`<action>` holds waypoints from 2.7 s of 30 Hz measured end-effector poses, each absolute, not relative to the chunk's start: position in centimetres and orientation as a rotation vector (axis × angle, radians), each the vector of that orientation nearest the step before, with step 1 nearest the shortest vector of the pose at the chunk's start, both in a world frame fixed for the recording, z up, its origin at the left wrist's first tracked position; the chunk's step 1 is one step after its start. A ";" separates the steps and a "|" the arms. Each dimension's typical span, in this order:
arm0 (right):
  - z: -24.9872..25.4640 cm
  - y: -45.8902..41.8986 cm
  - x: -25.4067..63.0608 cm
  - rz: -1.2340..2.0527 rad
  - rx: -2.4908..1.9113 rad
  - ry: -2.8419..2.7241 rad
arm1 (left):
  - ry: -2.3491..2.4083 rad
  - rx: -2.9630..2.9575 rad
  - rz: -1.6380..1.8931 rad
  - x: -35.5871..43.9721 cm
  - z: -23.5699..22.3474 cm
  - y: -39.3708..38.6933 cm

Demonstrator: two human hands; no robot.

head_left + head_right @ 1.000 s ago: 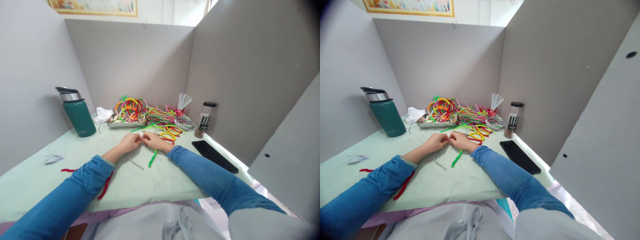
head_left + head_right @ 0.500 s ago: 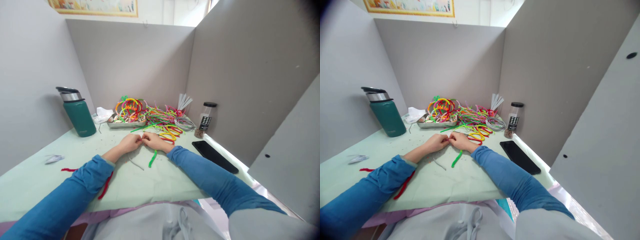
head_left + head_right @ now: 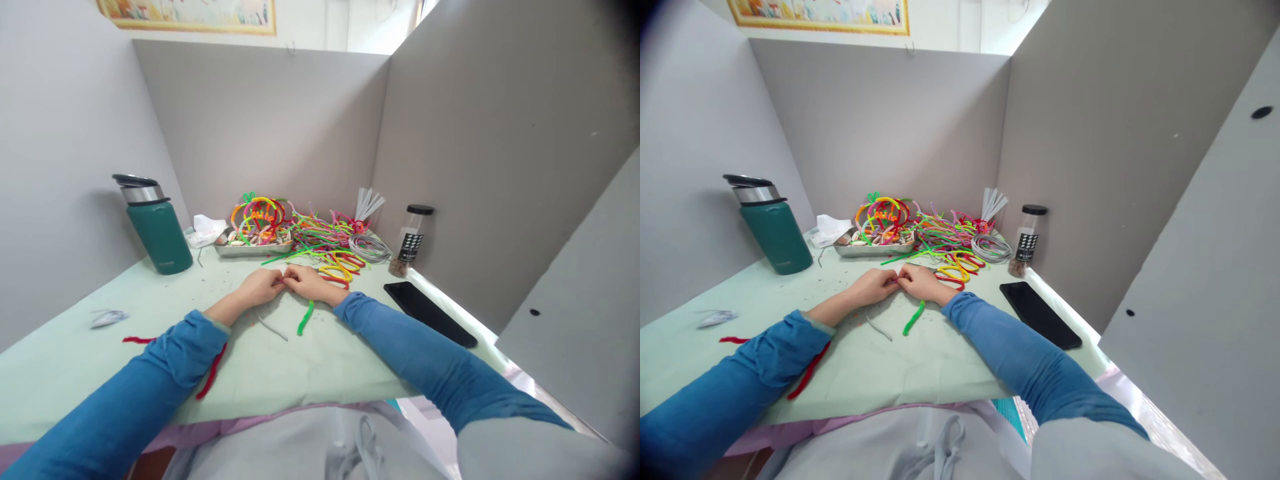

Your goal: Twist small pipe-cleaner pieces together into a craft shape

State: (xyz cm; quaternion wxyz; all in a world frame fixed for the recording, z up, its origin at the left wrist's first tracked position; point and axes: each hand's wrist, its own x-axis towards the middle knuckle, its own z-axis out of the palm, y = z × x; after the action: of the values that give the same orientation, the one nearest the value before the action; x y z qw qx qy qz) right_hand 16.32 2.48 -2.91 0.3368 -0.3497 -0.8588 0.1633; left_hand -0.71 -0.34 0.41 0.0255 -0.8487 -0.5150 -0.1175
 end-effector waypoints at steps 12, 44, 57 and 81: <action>-2.7 2.3 16.3 0.429 -0.912 -2.236 | -1.584 -2.621 -0.346 -0.7 0.3 -0.3; -2.6 2.2 16.3 0.448 -0.922 -2.224 | -1.591 -2.639 -0.331 -0.7 0.6 -0.4; -2.6 2.2 16.3 0.433 -0.912 -2.231 | -1.589 -2.647 -0.333 -0.8 0.5 -0.3; -2.6 2.2 16.3 0.435 -0.908 -2.225 | -1.585 -2.640 -0.338 -0.8 0.4 -0.2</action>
State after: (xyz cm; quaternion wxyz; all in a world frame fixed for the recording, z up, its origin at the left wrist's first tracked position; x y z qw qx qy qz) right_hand 16.30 2.17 -2.60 0.3428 -0.3494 -0.8559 0.1672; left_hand -0.83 -0.22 0.39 0.0217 -0.8521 -0.5114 -0.1091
